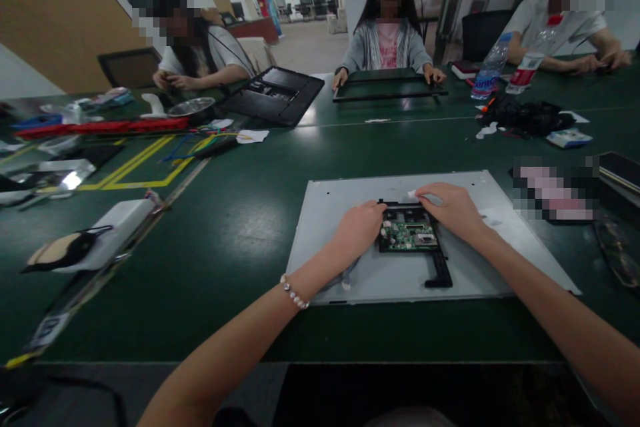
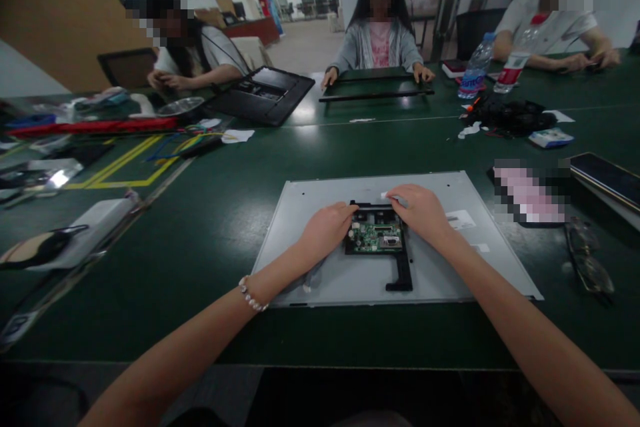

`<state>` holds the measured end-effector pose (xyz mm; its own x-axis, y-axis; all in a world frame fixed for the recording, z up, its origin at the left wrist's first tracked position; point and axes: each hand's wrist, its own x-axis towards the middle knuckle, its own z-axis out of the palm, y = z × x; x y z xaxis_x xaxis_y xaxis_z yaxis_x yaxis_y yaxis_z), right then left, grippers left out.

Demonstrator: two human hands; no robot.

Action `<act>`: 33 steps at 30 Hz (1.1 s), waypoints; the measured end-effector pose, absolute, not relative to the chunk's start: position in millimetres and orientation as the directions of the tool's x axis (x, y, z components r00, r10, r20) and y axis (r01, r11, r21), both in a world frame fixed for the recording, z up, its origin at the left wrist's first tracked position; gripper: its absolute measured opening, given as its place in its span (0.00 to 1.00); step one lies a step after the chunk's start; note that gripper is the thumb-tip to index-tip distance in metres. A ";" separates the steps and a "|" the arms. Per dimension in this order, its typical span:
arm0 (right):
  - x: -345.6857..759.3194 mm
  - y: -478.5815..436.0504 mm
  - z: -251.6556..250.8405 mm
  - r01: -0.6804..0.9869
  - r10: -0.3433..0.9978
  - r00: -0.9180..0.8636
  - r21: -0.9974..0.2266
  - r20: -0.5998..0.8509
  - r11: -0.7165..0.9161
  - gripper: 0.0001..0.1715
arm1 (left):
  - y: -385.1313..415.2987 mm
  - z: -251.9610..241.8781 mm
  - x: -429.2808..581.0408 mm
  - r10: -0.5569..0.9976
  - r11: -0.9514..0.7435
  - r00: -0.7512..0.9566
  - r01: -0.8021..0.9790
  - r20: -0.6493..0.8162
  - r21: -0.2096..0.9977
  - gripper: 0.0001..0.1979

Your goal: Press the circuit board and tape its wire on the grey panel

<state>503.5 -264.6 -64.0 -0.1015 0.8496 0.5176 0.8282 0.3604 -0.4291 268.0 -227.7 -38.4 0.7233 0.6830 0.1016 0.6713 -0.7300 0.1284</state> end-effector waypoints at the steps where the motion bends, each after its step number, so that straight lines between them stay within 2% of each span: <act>1: 503.4 -263.9 -64.6 0.828 0.853 -0.098 -0.433 0.513 0.356 0.11 | -228.6 -38.5 268.4 0.694 -0.719 0.712 0.684 0.104 0.119 0.17; 11: 502.1 -257.3 -67.5 0.793 0.888 -0.132 -0.491 0.440 0.361 0.11 | -227.7 -35.8 267.1 0.691 -0.722 0.718 0.691 0.078 0.038 0.13; 18: 503.5 -257.6 -66.8 0.771 0.884 -0.184 -0.495 0.431 0.401 0.12 | -219.6 -33.0 256.5 0.719 -0.692 0.674 0.716 0.168 0.088 0.17; 29: 500.0 -258.1 -65.0 0.774 0.881 -0.198 -0.483 0.430 0.410 0.12 | -207.9 -35.8 252.9 0.732 -0.680 0.637 0.660 0.243 0.318 0.17; 33: 499.2 -258.2 -64.7 0.783 0.884 -0.188 -0.477 0.429 0.398 0.12 | -206.4 -35.6 252.7 0.738 -0.655 0.636 0.598 0.224 0.461 0.18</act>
